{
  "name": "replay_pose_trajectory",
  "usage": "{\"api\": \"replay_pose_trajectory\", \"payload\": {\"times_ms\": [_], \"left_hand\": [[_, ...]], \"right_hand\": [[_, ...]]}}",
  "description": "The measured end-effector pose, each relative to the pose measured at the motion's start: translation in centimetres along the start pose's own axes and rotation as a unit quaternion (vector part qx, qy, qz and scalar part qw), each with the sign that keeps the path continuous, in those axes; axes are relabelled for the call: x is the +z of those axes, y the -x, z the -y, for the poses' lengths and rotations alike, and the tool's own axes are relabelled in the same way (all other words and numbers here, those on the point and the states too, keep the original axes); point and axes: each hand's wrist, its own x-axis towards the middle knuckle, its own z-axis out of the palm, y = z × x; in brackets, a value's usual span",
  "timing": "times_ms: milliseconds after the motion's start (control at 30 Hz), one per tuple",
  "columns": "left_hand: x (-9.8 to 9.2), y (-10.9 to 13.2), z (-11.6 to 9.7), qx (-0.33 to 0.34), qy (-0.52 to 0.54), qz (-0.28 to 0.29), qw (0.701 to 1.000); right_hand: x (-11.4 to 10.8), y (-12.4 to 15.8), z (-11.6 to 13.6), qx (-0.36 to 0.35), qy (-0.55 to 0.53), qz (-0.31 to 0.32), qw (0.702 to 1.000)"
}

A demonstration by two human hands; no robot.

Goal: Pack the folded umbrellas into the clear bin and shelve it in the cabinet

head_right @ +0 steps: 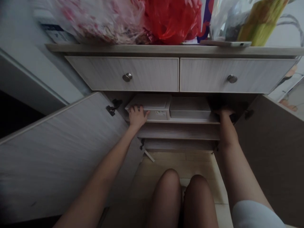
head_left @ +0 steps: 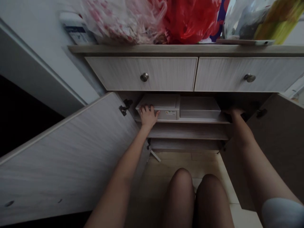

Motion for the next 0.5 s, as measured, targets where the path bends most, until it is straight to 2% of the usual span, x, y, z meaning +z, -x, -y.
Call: {"api": "replay_pose_trajectory", "payload": {"times_ms": [100,300,400,500], "left_hand": [[0.0,0.0,-0.1,-0.005,0.010,0.004,1.000],[0.4,-0.2,-0.1,-0.005,0.001,-0.002,1.000],[0.4,-0.3,0.0,0.001,0.001,-0.001,1.000],[0.0,-0.1,-0.1,0.004,-0.004,0.007,1.000]], "right_hand": [[0.6,-0.5,0.6,0.071,0.006,0.029,0.997],[2.4,-1.2,2.4,0.084,-0.029,-0.002,0.996],[2.6,-0.8,2.4,0.052,-0.042,-0.033,0.997],[1.6,1.1,1.8,-0.039,-0.083,-0.076,0.993]]}}
